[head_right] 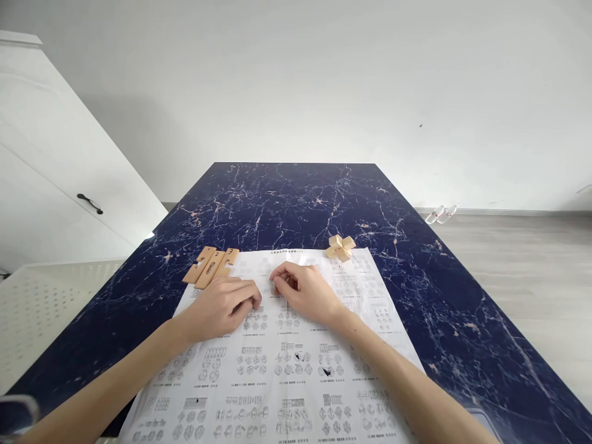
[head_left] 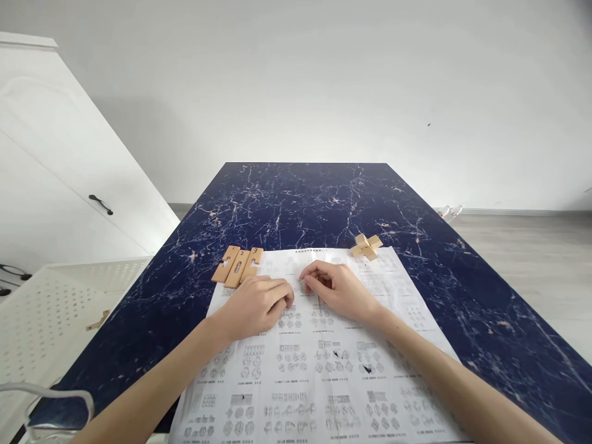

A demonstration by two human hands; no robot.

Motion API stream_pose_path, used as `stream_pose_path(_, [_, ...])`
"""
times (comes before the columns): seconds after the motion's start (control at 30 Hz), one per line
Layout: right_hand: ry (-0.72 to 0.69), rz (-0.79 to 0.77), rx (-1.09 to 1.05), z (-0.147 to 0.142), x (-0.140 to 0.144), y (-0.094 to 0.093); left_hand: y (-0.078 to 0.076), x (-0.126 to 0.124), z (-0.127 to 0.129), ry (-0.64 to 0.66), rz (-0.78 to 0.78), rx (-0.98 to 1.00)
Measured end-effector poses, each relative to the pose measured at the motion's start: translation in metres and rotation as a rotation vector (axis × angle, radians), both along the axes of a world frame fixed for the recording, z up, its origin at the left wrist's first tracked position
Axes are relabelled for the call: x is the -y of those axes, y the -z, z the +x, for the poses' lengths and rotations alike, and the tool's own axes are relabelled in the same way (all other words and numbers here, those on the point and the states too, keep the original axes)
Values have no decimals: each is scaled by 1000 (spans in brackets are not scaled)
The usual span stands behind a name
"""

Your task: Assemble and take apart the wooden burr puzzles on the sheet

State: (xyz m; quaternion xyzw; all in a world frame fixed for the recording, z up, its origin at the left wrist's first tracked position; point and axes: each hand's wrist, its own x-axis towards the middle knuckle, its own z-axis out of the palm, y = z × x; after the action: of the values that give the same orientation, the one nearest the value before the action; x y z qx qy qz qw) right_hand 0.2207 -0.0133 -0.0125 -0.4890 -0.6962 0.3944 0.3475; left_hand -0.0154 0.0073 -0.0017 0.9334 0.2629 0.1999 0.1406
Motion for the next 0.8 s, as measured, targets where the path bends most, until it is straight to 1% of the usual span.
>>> stream_pose_path(0.33, [-7,-14,-2,0,0,1,2,-1,-1,3,1,-5])
stream_pose_path(0.43, [5,-30,-59,-1,1,2,1,-1,-1,1,2,-10])
stream_pose_path(0.53, [97,-50,-213,-4,2,3,0,-1,-1,1,4,-15])
stream_pose_path(0.63, [272,-13,-336,-3,2,2,1,-1,-1,1,3,-20])
stream_pose_path(0.7, [374,13,-362,0,1,1,1,-1,-1,5,1,-19])
stream_pose_path(0.8, [467,10,-377,6,-2,1,0,-1,-2,10,-3,-21])
